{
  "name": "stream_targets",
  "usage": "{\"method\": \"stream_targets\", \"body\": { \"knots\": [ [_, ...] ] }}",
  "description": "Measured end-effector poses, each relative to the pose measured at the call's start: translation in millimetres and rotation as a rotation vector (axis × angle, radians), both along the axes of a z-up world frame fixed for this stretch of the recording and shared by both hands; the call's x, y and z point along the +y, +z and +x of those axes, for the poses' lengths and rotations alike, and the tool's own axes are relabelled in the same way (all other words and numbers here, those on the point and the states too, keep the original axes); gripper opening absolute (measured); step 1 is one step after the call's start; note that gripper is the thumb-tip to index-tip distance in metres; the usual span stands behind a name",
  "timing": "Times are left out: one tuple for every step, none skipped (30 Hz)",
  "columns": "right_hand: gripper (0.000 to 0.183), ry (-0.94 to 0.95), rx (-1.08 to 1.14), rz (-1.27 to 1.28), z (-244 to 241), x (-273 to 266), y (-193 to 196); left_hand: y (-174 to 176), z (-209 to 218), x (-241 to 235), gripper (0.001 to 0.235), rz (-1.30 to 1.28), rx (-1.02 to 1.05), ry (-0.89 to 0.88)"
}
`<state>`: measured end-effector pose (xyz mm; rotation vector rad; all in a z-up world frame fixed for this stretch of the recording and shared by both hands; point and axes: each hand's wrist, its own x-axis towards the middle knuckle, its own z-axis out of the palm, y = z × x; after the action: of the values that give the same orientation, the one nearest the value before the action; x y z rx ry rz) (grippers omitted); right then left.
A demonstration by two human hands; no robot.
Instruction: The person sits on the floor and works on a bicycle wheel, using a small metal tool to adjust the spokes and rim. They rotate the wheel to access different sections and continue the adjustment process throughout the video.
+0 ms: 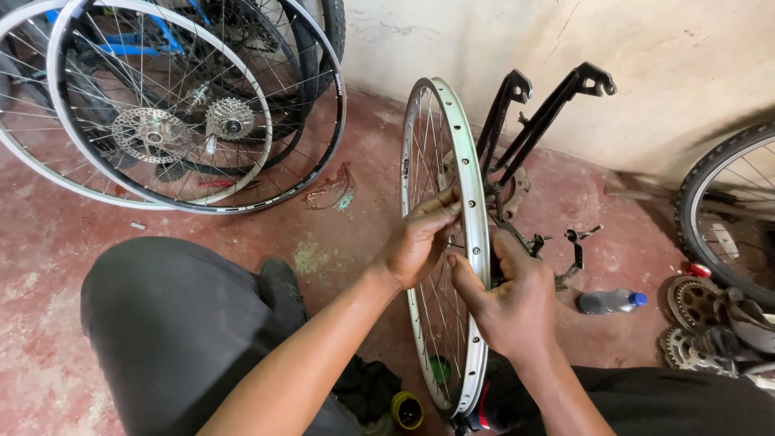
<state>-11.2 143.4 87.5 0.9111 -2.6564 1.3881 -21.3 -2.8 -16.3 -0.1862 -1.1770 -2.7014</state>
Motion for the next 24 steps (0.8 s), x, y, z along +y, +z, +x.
{"method": "stream_targets", "body": {
  "knots": [
    [0.016, 0.001, 0.002, 0.0, 0, 0, 0, 5, 2, -1, 0.021, 0.065, 0.036, -0.05],
    [0.016, 0.001, 0.003, -0.002, 1, -1, 2, 2, 2, 1, 0.021, 0.062, 0.038, -0.049],
    [0.016, 0.024, -0.01, -0.024, 2, -2, 4, -1, 1, 2, 0.029, 0.033, -0.002, -0.018],
    [0.019, 0.046, -0.023, -0.046, 3, -3, 6, -4, 1, 4, 0.039, 0.004, -0.042, 0.013],
    [0.019, 0.046, -0.022, -0.048, 3, -3, 5, -7, 2, 6, 0.039, 0.002, -0.041, 0.013],
    [0.021, 0.044, -0.008, -0.026, 4, -3, 5, -9, 1, 7, 0.037, 0.004, -0.041, 0.023],
    [0.023, 0.042, 0.006, -0.004, 4, -3, 5, -12, 1, 9, 0.036, 0.006, -0.041, 0.032],
    [0.023, 0.042, 0.006, -0.005, 4, -2, 4, -8, 3, 9, 0.036, 0.005, -0.041, 0.032],
    [0.025, 0.032, -0.008, 0.009, 4, -2, 3, -5, 5, 10, 0.038, -0.021, -0.07, 0.033],
    [0.027, 0.023, -0.021, 0.024, 4, -2, 2, -2, 7, 10, 0.041, -0.048, -0.099, 0.034],
    [0.027, 0.024, -0.021, 0.023, 7, -3, 4, -3, 6, 12, 0.041, -0.048, -0.098, 0.035],
    [0.02, 0.024, 0.008, -0.027, 10, -4, 7, -5, 6, 13, 0.044, -0.087, -0.136, 0.086],
    [0.036, 0.025, 0.036, -0.076, 13, -5, 10, -7, 6, 14, 0.049, -0.125, -0.174, 0.136],
    [0.036, 0.027, 0.038, -0.076, 12, -4, 9, -9, 6, 15, 0.049, -0.125, -0.172, 0.138],
    [0.036, 0.023, 0.035, -0.075, 12, -4, 9, -12, 5, 15, 0.046, -0.033, -0.122, 0.142],
    [0.036, 0.018, 0.032, -0.074, 12, -4, 8, -15, 5, 16, 0.045, 0.058, -0.072, 0.145],
    [0.036, 0.019, 0.033, -0.074, 11, -4, 5, -13, 8, 16, 0.045, 0.058, -0.072, 0.146],
    [0.035, 0.02, 0.013, -0.083, 10, -3, 2, -10, 10, 16, 0.042, 0.049, -0.057, 0.14],
    [0.035, 0.021, -0.007, -0.092, 8, -2, 0, -8, 12, 17, 0.039, 0.04, -0.042, 0.133],
    [0.035, 0.02, -0.005, -0.093, 8, -2, 0, -15, 10, 19, 0.039, 0.039, -0.041, 0.132],
    [0.034, 0.022, -0.01, -0.096, 7, -2, 0, -22, 7, 20, 0.041, 0.049, -0.044, 0.134],
    [0.034, 0.025, -0.016, -0.099, 7, -1, 0, -29, 5, 22, 0.042, 0.059, -0.048, 0.137],
    [0.034, 0.025, -0.016, -0.1, 8, -2, 1, -24, 5, 23, 0.042, 0.058, -0.048, 0.138],
    [0.033, 0.025, -0.012, -0.093, 9, -3, 3, -19, 5, 24, 0.042, 0.068, -0.031, 0.155]
  ]
}}
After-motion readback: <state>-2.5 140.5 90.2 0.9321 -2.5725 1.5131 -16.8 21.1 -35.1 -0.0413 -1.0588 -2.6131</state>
